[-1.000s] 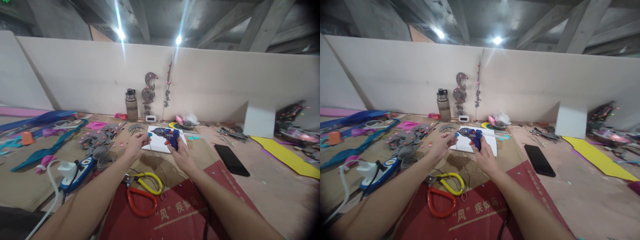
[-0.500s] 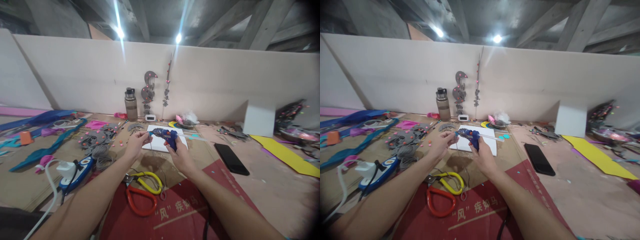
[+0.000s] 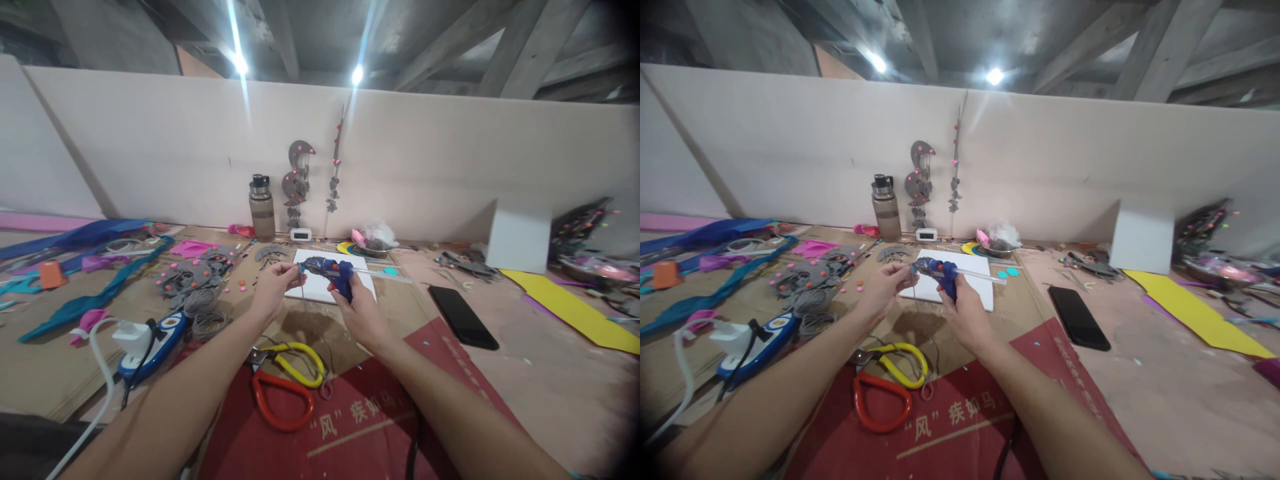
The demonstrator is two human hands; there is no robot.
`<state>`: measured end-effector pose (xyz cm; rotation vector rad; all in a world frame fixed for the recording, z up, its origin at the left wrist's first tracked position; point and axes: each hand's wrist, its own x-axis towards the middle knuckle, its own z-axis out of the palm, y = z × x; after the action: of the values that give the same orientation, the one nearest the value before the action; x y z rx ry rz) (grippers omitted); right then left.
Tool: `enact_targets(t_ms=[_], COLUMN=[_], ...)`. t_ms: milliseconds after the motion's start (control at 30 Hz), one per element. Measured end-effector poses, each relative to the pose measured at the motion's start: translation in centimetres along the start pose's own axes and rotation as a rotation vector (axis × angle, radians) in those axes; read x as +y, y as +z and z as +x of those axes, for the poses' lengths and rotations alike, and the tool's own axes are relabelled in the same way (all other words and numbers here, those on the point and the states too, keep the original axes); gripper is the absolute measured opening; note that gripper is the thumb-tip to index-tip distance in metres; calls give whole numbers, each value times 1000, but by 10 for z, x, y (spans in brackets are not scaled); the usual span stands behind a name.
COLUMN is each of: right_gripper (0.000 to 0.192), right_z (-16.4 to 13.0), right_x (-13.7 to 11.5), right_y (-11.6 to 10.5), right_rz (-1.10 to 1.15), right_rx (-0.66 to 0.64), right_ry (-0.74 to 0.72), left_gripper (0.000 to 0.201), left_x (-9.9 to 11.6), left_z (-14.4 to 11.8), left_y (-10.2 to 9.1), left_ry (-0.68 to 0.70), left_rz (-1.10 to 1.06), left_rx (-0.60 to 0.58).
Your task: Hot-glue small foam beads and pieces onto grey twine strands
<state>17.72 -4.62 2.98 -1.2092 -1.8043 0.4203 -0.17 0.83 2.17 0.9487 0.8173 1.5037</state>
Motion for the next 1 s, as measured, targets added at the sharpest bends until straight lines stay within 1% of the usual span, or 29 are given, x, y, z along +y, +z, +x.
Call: enact_targets(t_ms=[500, 667, 1000], right_gripper=[22, 20, 21], right_z=[0, 0, 1], right_x=[0, 3, 4], right_y=[0, 1, 1], right_rz=[-16, -13, -23], right_rx=[7, 12, 21], right_ry=[25, 11, 16], left_gripper=[27, 26, 28], left_x=[-2, -4, -2], left_z=[3, 3, 3], left_y=[-3, -4, -3], left_ry=[17, 13, 12], left_rz=[6, 18, 6], left_rx=[2, -7, -3])
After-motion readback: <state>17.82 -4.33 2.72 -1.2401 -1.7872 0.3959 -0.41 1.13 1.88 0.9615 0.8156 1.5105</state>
